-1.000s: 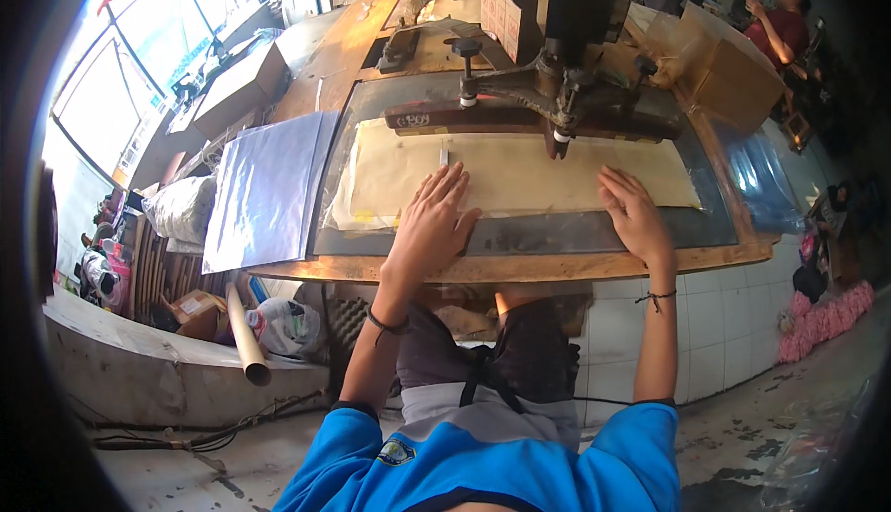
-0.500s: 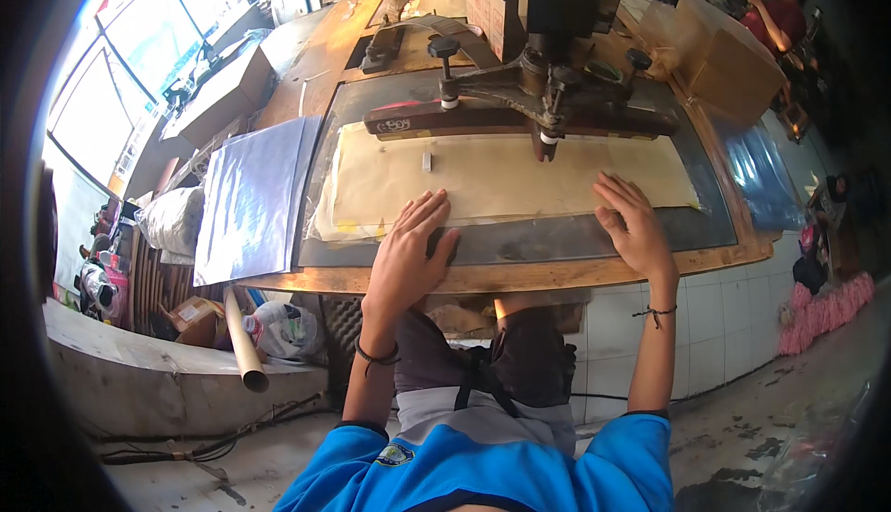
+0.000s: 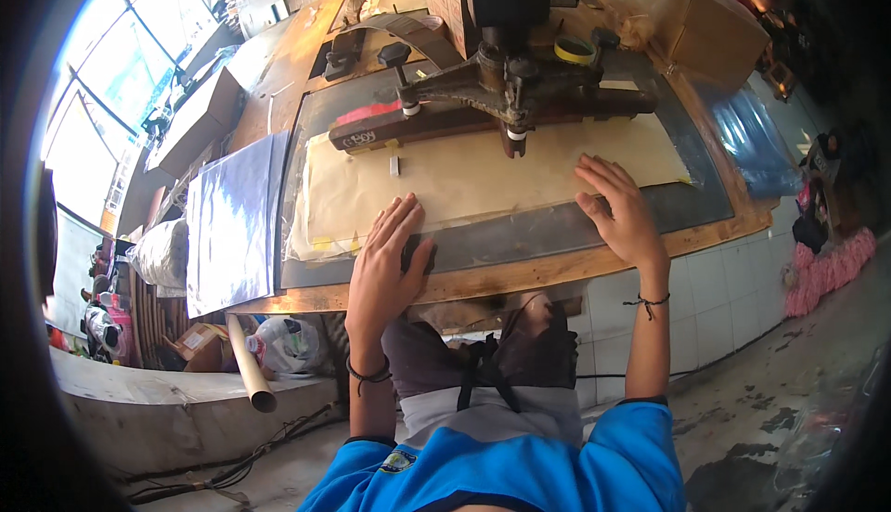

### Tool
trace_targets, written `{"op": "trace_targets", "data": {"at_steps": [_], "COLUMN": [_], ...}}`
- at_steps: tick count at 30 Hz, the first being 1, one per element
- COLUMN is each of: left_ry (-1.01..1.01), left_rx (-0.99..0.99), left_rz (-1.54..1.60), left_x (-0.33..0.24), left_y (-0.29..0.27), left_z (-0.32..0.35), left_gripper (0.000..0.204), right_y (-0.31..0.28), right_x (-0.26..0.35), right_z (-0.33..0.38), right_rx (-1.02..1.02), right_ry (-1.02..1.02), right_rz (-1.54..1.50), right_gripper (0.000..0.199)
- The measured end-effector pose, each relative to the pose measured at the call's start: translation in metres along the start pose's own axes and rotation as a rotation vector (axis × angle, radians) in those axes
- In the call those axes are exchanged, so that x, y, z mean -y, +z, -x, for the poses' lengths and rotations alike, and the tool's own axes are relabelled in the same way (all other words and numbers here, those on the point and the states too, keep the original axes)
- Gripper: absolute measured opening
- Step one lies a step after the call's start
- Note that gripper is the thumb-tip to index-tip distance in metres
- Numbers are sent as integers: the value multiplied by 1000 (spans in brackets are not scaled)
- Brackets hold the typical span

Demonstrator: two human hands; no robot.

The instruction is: The person positions clear plastic sheets under a heat-sealing machine, aligns the edges, and presses the sealer down multiple times to bond the material.

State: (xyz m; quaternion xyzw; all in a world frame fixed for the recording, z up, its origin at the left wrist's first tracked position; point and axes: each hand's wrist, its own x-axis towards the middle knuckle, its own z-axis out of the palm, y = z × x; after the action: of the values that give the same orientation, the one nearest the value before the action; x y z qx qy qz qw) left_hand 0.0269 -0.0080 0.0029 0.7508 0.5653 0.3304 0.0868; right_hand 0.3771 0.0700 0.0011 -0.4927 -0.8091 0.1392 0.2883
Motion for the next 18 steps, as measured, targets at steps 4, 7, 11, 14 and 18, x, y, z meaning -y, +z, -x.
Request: {"op": "trace_targets", "data": {"at_steps": [4,7,11,14,18], "left_ry": [-3,46,48,50,67], "left_rx": [6,20,7,12,3], "left_rz": [-3,-35,-49,-42,-48], "left_x": [-1,0,1,3,8], "left_y": [-1,-2,-1,0,4], "left_z": [1,0,1,2,3], "left_gripper": [47,49,48,48,48], "right_y": [1,2,3,3,0], "right_x": [3,0,1,-3,-3], "right_z": [1,3,1,2,2], "right_rx": [-10,-38,-35,-24,1], "right_ry": [3,8,7,-11,9], "right_rz": [28,31,43,38,25], "right_gripper": [55,53,51,49,48]}}
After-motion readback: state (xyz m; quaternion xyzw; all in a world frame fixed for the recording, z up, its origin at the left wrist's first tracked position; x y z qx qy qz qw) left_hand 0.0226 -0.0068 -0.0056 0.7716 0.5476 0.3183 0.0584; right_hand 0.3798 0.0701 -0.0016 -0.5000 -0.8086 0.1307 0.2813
